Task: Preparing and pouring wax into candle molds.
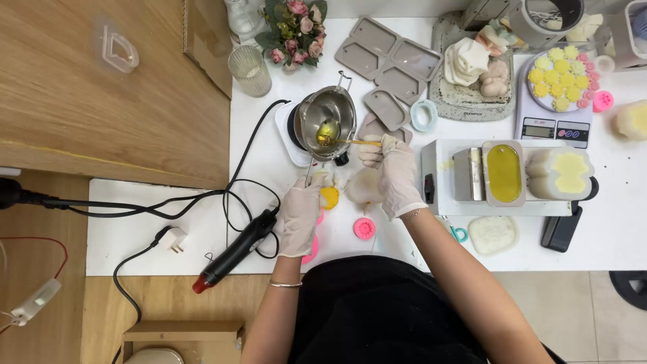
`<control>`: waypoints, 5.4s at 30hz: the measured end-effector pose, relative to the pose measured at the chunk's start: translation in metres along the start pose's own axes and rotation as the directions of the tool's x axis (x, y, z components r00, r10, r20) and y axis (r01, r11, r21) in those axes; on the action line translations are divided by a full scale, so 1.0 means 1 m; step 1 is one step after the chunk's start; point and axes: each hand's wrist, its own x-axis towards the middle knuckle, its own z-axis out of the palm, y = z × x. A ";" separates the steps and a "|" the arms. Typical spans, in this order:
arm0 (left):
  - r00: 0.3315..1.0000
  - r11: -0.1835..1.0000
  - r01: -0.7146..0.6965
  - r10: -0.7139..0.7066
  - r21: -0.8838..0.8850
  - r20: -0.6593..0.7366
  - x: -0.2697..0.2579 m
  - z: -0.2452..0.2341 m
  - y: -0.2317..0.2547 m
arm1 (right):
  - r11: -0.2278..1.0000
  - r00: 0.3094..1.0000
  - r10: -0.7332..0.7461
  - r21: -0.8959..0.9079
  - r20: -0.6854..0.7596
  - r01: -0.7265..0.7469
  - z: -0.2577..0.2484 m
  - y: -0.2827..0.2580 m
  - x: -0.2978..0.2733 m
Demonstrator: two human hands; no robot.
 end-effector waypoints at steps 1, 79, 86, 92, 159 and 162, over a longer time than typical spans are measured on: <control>1.000 1.000 -0.001 0.001 0.001 0.001 0.000 0.000 -0.001 | 1.000 1.000 -0.001 0.001 -0.001 0.001 0.000 -0.005 -0.003; 0.991 0.992 0.122 -0.120 -0.038 0.060 -0.007 -0.005 0.012 | 0.894 0.810 -0.446 -0.238 -0.381 0.381 -0.193 -0.128 -0.156; 0.989 0.988 0.144 -0.141 -0.053 0.054 -0.009 -0.003 0.015 | 0.881 0.821 -0.452 -0.315 -0.349 0.352 -0.187 -0.135 -0.179; 0.990 0.989 0.141 -0.140 -0.037 0.038 -0.007 -0.003 0.013 | 0.877 0.823 -0.445 -0.358 -0.354 0.321 -0.183 -0.139 -0.194; 0.996 0.997 0.056 -0.052 -0.050 0.077 -0.004 -0.006 0.009 | 1.000 0.999 -0.005 0.010 -0.032 0.005 0.002 -0.025 0.007; 0.994 0.996 0.080 -0.078 -0.033 0.071 -0.004 -0.006 0.012 | 0.998 1.000 -0.025 0.050 -0.009 0.025 -0.007 -0.034 0.004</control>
